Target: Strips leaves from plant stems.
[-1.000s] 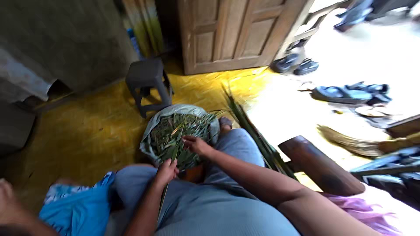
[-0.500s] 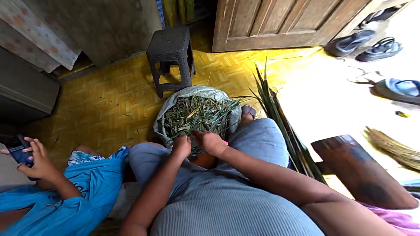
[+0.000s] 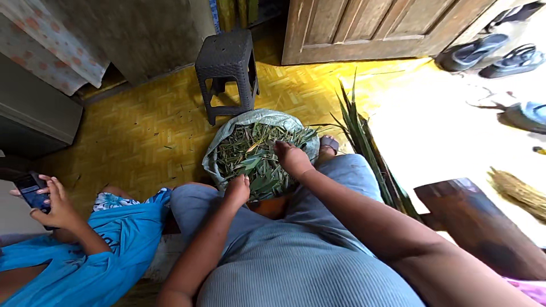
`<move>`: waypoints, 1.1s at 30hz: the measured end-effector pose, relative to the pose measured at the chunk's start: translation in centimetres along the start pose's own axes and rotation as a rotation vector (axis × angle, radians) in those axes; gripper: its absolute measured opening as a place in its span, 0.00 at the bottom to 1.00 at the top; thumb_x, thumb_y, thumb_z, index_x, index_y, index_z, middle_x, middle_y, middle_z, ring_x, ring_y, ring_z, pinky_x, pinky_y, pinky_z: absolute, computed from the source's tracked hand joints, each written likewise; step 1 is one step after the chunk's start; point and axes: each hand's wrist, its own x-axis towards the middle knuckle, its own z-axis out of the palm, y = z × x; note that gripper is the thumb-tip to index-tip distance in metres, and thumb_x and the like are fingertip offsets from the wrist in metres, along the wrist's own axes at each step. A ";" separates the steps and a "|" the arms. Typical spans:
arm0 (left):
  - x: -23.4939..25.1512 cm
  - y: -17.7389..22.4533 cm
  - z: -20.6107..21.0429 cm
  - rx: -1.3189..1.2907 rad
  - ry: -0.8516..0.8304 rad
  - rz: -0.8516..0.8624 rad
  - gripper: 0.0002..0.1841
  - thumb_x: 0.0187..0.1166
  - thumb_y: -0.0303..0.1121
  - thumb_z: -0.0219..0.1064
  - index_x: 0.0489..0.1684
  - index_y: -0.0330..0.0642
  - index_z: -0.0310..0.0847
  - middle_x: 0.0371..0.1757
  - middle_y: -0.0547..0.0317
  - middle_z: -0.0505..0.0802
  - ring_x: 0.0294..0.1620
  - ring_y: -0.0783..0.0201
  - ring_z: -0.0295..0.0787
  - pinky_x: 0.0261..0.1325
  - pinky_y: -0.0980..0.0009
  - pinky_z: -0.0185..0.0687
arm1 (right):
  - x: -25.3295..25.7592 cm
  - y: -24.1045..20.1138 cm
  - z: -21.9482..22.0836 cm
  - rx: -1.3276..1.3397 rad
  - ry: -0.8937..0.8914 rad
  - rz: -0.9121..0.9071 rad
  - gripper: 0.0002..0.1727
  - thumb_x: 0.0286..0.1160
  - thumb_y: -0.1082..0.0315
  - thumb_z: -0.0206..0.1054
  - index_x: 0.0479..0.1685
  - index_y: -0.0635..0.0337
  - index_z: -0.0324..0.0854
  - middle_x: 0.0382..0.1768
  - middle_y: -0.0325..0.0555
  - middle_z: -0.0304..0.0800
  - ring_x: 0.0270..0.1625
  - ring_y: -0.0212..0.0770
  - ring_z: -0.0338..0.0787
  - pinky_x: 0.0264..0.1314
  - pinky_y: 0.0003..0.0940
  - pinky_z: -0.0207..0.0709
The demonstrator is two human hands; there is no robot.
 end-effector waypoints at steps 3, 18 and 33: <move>0.4 -0.2 0.0 -0.093 -0.010 -0.017 0.25 0.99 0.40 0.37 0.77 0.31 0.71 0.49 0.44 0.90 0.39 0.57 0.86 0.51 0.60 0.82 | -2.0 -0.5 0.3 0.131 -0.065 -0.091 0.25 0.96 0.57 0.50 0.82 0.60 0.73 0.71 0.67 0.83 0.70 0.70 0.85 0.71 0.72 0.73; -1.0 0.3 -0.2 -0.277 -0.062 -0.022 0.22 0.99 0.39 0.41 0.77 0.34 0.72 0.39 0.55 0.87 0.27 0.69 0.78 0.36 0.73 0.77 | -3.6 -1.7 2.0 -0.085 -0.120 -0.261 0.24 0.94 0.56 0.52 0.82 0.55 0.76 0.70 0.60 0.86 0.73 0.64 0.84 0.75 0.66 0.69; -1.4 1.1 0.4 0.164 0.050 0.024 0.26 0.98 0.39 0.39 0.88 0.34 0.63 0.77 0.34 0.82 0.80 0.44 0.79 0.83 0.47 0.69 | -4.7 -2.9 0.6 -0.055 -0.250 -0.176 0.26 0.95 0.53 0.49 0.83 0.52 0.74 0.73 0.60 0.83 0.74 0.63 0.83 0.77 0.67 0.69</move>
